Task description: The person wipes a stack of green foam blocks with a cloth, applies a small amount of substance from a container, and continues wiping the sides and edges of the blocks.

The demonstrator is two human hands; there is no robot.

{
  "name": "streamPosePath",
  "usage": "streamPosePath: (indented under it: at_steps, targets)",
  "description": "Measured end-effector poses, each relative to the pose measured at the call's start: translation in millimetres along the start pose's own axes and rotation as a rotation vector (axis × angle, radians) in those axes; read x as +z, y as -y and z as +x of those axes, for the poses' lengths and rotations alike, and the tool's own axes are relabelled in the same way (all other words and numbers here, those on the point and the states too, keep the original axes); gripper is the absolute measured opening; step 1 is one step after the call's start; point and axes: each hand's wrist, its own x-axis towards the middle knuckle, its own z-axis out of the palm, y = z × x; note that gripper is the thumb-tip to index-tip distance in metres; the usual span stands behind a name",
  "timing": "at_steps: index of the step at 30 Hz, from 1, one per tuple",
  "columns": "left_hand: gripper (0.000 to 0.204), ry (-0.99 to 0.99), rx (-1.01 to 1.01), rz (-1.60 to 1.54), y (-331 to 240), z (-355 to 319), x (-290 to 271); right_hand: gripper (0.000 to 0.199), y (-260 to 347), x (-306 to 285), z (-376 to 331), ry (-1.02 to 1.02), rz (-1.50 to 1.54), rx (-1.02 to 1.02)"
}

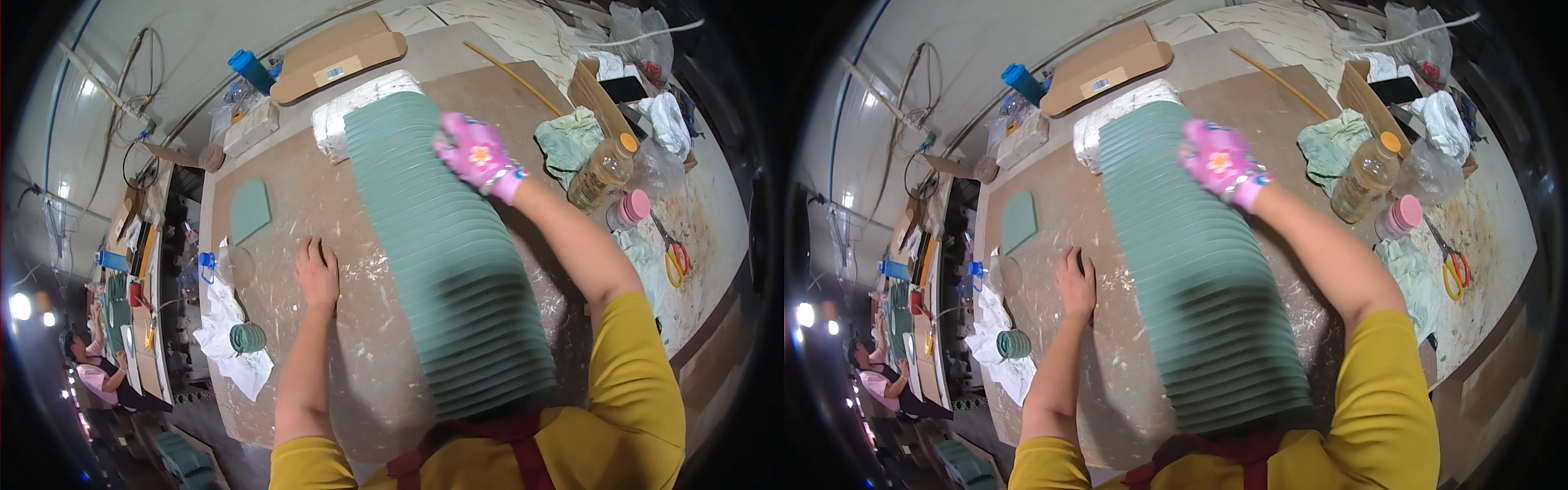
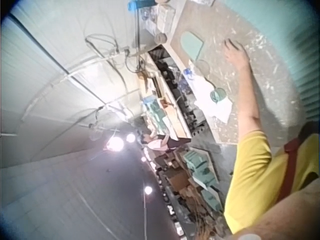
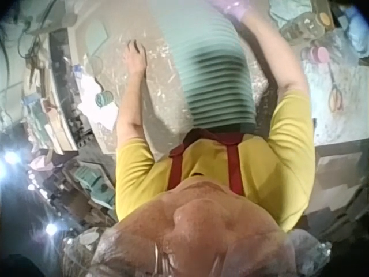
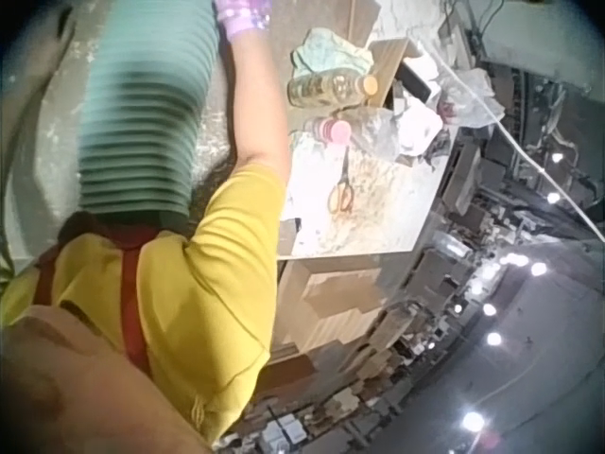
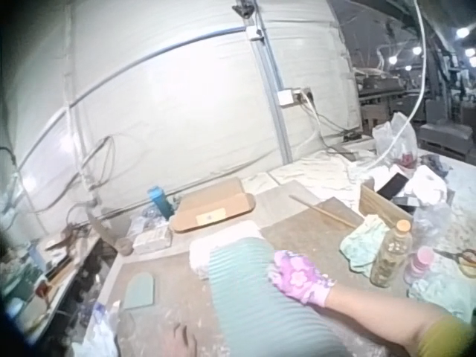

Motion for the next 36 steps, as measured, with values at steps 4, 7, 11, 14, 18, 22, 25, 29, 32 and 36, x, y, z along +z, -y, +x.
streamPosePath:
  at_steps: [4, 7, 11, 14, 18, 22, 25, 29, 32, 36]
  targets:
    - [0.039, -0.017, 0.015, 0.005, -6, 1, 3, 0.030, -36, -19, -5, 0.129, -0.100, 0.185]
    - [0.039, -0.018, 0.010, 0.016, -6, 3, 2, 0.035, -27, -10, 6, 0.010, 0.063, 0.018]
    - [0.039, -0.024, 0.003, 0.019, 0, 0, 4, 0.030, -27, 2, 7, -0.026, 0.029, -0.131]
    - [0.039, -0.030, -0.007, -0.018, -2, -1, 5, 0.030, -51, -11, -8, 0.047, -0.143, -0.066]
    - [0.039, -0.016, 0.006, 0.002, -3, 0, 3, 0.030, -33, -10, 0, -0.054, -0.033, -0.170]
    - [0.040, -0.016, 0.028, 0.006, 0, 0, 6, 0.033, -43, 1, -2, -0.065, -0.011, -0.212]
    - [0.039, 0.002, 0.018, -0.052, 2, 3, 5, 0.033, -59, -15, -29, 0.062, -0.031, -0.055]
    - [0.039, -0.006, 0.031, 0.001, -4, 5, 3, 0.033, -41, -28, -35, 0.027, 0.035, 0.023]
    - [0.038, -0.008, 0.029, 0.013, -4, 4, 2, 0.030, 11, -19, -30, -0.041, 0.162, -0.236]
    - [0.034, -0.064, 0.086, -0.023, -2, 2, 5, 0.022, 45, -11, -28, 0.214, -0.027, -0.461]
